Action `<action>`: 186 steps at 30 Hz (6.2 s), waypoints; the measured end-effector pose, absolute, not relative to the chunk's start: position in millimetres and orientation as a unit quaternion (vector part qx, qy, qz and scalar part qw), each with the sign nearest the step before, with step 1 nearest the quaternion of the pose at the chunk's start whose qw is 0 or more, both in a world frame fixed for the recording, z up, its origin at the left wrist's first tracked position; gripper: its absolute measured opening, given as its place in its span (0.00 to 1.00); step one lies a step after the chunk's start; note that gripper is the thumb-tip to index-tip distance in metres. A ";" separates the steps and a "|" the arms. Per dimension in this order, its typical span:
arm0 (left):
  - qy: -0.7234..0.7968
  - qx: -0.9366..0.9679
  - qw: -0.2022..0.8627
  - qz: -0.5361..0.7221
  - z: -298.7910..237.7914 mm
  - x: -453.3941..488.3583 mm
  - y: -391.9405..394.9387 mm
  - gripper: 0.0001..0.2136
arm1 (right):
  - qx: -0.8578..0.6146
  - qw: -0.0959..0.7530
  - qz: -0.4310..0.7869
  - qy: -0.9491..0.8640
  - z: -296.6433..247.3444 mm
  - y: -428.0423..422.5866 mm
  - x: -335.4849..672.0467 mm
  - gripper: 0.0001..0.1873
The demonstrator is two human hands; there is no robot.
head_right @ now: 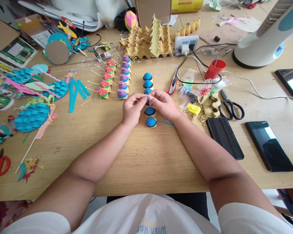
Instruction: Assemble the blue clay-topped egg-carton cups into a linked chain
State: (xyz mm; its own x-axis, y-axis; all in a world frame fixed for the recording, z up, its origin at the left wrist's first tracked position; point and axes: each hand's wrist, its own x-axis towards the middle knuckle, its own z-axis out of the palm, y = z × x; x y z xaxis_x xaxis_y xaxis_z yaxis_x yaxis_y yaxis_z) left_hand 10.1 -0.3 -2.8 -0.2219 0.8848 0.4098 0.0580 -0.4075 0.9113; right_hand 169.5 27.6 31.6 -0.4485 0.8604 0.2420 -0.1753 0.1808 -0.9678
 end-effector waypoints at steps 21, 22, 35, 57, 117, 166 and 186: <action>0.464 0.621 0.188 0.603 5.8 7.4 -5.7 0.12 | -0.282 0.471 0.565 -0.616 27.3 34.5 173.0 0.25; 0.463 0.624 0.182 0.603 5.7 7.4 -5.4 0.12 | -0.280 0.472 0.564 -0.617 27.1 34.8 173.2 0.25; 0.456 0.627 0.157 0.612 2.0 6.8 -2.7 0.11 | -0.270 0.473 0.561 -0.623 26.2 36.1 172.9 0.26; 0.462 0.619 0.117 0.625 6.8 9.4 -7.1 0.08 | -0.277 0.489 0.546 -0.621 25.5 34.7 172.6 0.22; 0.465 0.628 0.117 0.613 8.5 7.7 -7.0 0.15 | -0.257 0.460 0.561 -0.639 29.2 32.1 172.5 0.29; 0.449 0.614 0.198 0.618 5.4 10.0 -5.3 0.16 | -0.273 0.462 0.556 -0.635 27.8 33.2 170.8 0.32; 0.442 0.615 0.190 0.625 2.2 9.2 -4.8 0.14 | -0.299 0.439 0.548 -0.647 29.4 33.2 170.9 0.36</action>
State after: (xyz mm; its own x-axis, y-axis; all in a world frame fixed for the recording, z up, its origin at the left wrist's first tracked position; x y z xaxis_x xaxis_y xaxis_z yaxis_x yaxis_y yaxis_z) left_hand 9.2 -4.8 2.2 -0.1716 0.7813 0.6001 0.3070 -0.5364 0.7861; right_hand 170.9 33.2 29.4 -0.4355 0.8674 0.2409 -0.0948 0.2219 -0.9705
